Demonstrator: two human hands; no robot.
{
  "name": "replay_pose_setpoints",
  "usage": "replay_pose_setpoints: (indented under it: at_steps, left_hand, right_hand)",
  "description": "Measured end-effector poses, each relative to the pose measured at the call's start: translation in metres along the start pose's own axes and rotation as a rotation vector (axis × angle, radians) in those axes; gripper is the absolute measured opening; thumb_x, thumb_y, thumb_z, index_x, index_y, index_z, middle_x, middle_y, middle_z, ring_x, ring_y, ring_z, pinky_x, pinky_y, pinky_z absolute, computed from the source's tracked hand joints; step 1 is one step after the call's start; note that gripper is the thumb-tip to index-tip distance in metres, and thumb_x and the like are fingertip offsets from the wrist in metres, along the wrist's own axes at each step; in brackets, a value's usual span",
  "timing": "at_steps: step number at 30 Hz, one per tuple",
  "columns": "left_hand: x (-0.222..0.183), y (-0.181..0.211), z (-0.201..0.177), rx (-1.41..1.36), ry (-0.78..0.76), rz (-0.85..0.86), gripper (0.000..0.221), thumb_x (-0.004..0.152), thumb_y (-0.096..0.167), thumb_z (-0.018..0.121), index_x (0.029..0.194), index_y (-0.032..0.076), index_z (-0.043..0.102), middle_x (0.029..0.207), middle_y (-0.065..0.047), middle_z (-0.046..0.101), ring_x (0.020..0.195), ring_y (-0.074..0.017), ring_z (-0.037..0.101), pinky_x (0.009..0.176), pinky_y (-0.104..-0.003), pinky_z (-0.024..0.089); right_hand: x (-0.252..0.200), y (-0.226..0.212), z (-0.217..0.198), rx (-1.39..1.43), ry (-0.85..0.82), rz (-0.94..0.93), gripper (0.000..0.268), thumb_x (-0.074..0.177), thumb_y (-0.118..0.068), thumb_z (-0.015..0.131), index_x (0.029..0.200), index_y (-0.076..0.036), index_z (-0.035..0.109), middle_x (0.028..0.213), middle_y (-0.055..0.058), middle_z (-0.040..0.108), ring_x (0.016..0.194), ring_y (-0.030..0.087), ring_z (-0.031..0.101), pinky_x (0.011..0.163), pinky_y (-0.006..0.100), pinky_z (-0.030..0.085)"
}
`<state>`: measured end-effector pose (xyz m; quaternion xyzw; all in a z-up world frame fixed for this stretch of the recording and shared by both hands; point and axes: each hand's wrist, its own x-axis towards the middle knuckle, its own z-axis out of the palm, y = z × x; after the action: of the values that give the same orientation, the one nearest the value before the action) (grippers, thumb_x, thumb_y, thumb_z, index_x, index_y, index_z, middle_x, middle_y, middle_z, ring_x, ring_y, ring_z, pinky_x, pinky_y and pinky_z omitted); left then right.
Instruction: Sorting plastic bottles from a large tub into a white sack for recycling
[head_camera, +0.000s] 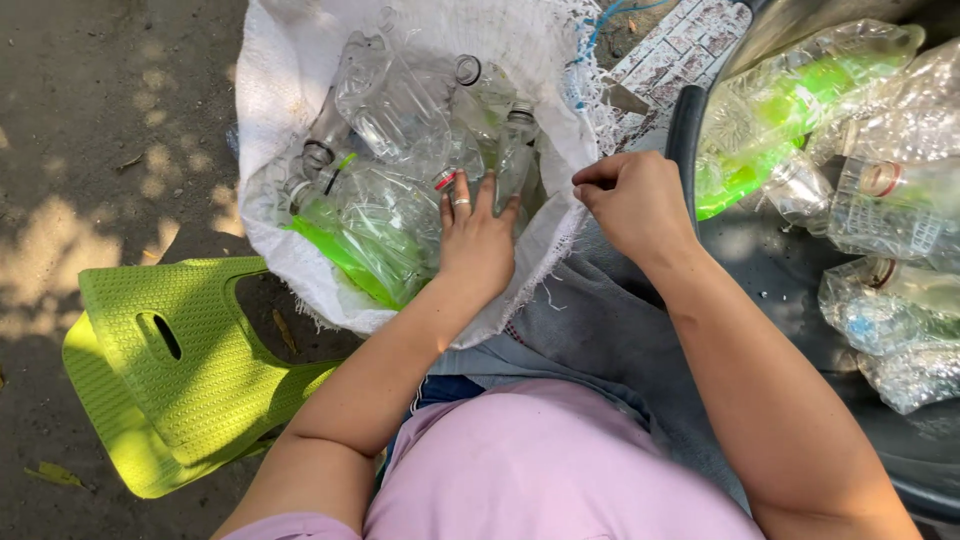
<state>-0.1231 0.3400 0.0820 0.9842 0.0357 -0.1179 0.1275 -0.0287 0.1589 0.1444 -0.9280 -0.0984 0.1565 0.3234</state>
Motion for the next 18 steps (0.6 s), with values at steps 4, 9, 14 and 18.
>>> replay_pose_setpoints:
  at_steps: [4,9,14,18]
  left_hand:
    - [-0.013,0.020,-0.040,0.008,0.116,0.023,0.053,0.089,0.017,0.073,0.141,0.018,0.065,0.163,-0.022,0.027,0.151,-0.0551,0.014,0.116,-0.066,0.032]
    - [-0.027,0.062,-0.074,-0.155,0.537,0.283,0.051,0.094,0.010,0.074,0.143,0.002,0.066,0.162,-0.029,0.018,0.150,-0.0573,0.014,0.124,-0.065,0.023]
    - [-0.019,0.152,-0.065,-0.488,0.496,0.741,0.040,0.092,0.008,0.078,0.131,0.003,0.069,0.158,-0.025,0.026,0.150,-0.0461,0.037,0.128,-0.053,0.040]
    - [-0.005,0.266,-0.009,-0.495,0.195,0.910,0.046,0.086,0.014,0.071,0.130,0.004,0.059,0.152,-0.026,0.039,0.117,-0.0428,0.064,0.099,-0.046,0.055]
  right_hand:
    - [-0.043,-0.025,-0.055,0.144,-0.095,-0.059,0.027,0.085,-0.013,0.075,0.112,-0.017,0.079,0.121,0.017,0.071,0.115,0.042,0.067,0.091,0.054,0.058]
    - [-0.104,0.025,-0.151,0.149,-0.030,-0.456,0.037,0.087,-0.007,0.077,0.123,-0.004,0.072,0.136,0.009,0.068,0.086,0.019,0.068,0.078,0.032,0.056]
    - [-0.129,0.167,-0.218,0.110,0.164,0.365,0.030,0.102,-0.005,0.070,0.132,-0.002,0.070,0.111,0.014,0.072,0.102,0.022,0.068,0.087,0.035,0.054]
    - [-0.139,0.370,-0.199,0.041,0.350,0.699,0.024,0.104,-0.012,0.077,0.111,0.011,0.072,0.094,0.022,0.073,0.085,0.030,0.073,0.068,0.042,0.062]
